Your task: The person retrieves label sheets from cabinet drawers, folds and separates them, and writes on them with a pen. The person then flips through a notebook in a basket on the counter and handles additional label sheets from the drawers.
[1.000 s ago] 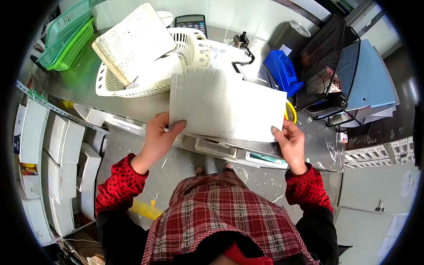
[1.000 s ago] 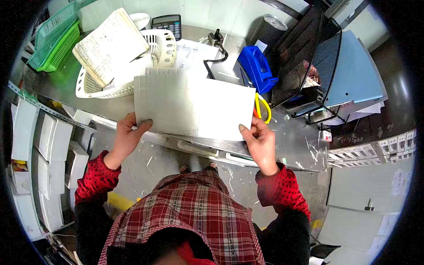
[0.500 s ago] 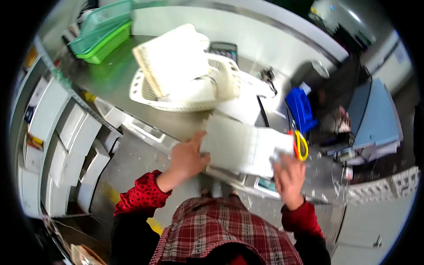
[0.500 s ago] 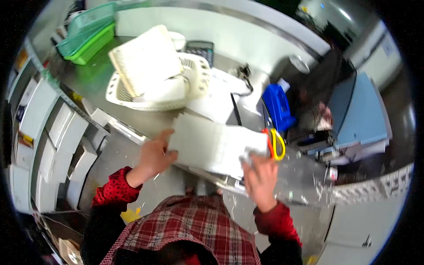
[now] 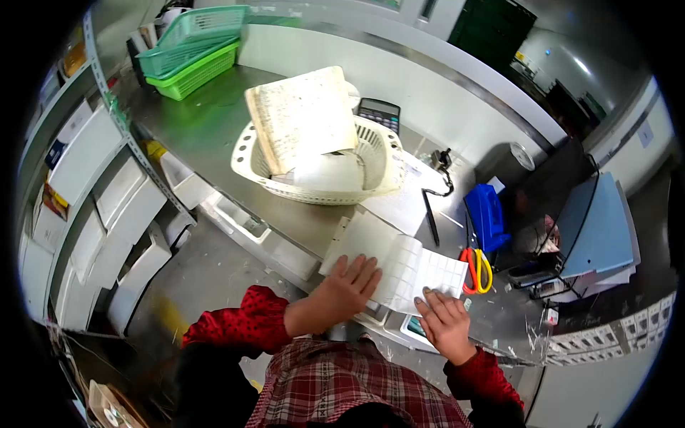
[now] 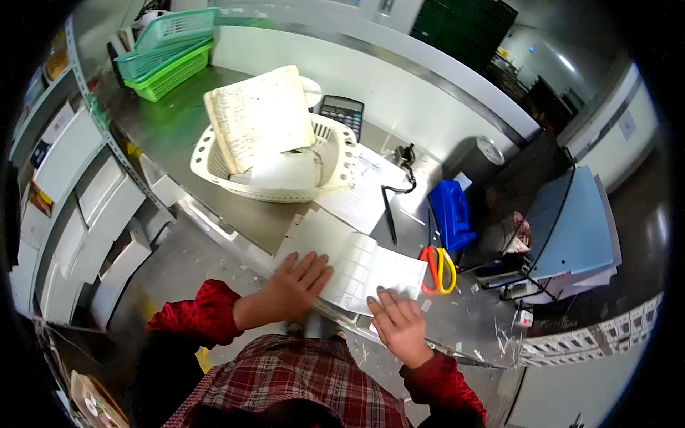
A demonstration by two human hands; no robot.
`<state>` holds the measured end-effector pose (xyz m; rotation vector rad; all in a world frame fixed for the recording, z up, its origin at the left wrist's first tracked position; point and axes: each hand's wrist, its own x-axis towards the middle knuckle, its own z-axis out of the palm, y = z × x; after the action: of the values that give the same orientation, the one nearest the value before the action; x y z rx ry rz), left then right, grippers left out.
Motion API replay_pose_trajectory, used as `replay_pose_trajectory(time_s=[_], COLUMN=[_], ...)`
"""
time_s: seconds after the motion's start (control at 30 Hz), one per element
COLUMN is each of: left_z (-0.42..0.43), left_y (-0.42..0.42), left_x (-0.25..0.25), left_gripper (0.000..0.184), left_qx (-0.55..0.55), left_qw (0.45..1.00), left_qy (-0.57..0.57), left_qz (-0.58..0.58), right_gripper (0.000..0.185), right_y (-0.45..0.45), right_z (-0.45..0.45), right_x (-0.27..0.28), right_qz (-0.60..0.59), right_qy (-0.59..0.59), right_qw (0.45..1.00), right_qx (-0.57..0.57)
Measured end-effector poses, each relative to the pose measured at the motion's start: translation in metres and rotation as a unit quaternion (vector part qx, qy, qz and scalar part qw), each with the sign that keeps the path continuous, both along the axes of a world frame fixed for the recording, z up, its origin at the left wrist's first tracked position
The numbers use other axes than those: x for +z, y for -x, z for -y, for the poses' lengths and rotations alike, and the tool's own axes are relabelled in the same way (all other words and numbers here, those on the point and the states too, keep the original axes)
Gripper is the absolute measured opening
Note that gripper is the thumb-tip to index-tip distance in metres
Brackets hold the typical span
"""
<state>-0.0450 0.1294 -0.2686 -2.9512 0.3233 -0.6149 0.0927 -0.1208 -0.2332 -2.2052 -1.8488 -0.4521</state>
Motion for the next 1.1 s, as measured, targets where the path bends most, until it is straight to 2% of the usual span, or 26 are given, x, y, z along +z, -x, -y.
replay_pose_trajectory(time_s=[0.1,0.17,0.23,0.27,0.3,0.37,0.5,0.57,0.77,0.93,1.03,1.1], left_z=[-0.004,-0.002,0.006,0.01,0.014,0.015,-0.004,-0.007,-0.005,-0.002,-0.001,-0.008], left_y=[0.006,0.003,-0.006,-0.01,-0.013,-0.013,-0.004,0.005,0.002,-0.001,0.0,0.005], left_x=[0.003,0.016,0.032,0.031,0.03,0.033,0.03,0.035,0.058,0.095,0.115,0.133], left_gripper=[0.053,0.05,0.049,0.046,0.044,0.042,0.042,0.041,0.041,0.042,0.042,0.042], left_qx=[-0.015,-0.04,-0.048,-0.067,-0.08,-0.058,-0.055,-0.051,-0.066,-0.049,-0.046,-0.024], left_qw=[1.0,0.999,0.997,0.996,0.996,0.997,0.998,0.996,0.994,0.992,0.99,0.989], left_qy=[-0.008,-0.007,-0.028,-0.032,-0.027,-0.037,-0.04,-0.068,-0.082,-0.107,-0.122,-0.131], left_qz=[-0.012,-0.017,-0.059,-0.044,-0.029,-0.031,-0.02,-0.026,0.007,0.05,0.052,0.06], right_gripper=[0.041,0.042,0.043,0.05,0.051,0.05,0.048,0.041,0.04,0.042,0.035,0.038], right_y=[-0.006,0.004,0.019,0.021,0.023,0.019,-0.002,-0.01,-0.04,-0.066,-0.076,-0.095], right_z=[0.005,-0.002,-0.027,-0.036,-0.046,-0.057,-0.048,-0.037,-0.009,0.016,0.017,0.025], right_x=[0.001,0.021,0.043,0.042,0.031,0.007,0.003,0.004,0.035,0.061,0.087,0.089], right_qz=[0.003,-0.018,0.029,0.047,0.06,0.04,0.029,0.042,0.055,0.021,0.036,0.089], right_qy=[-0.009,0.015,0.039,0.041,0.011,-0.018,-0.018,-0.001,0.013,-0.031,-0.051,-0.066], right_qw=[1.0,1.0,0.997,0.998,0.998,0.999,0.999,0.999,0.998,0.999,0.997,0.993], right_qx=[0.016,0.001,-0.053,-0.019,0.008,0.017,0.024,0.027,0.024,0.021,0.034,-0.039])
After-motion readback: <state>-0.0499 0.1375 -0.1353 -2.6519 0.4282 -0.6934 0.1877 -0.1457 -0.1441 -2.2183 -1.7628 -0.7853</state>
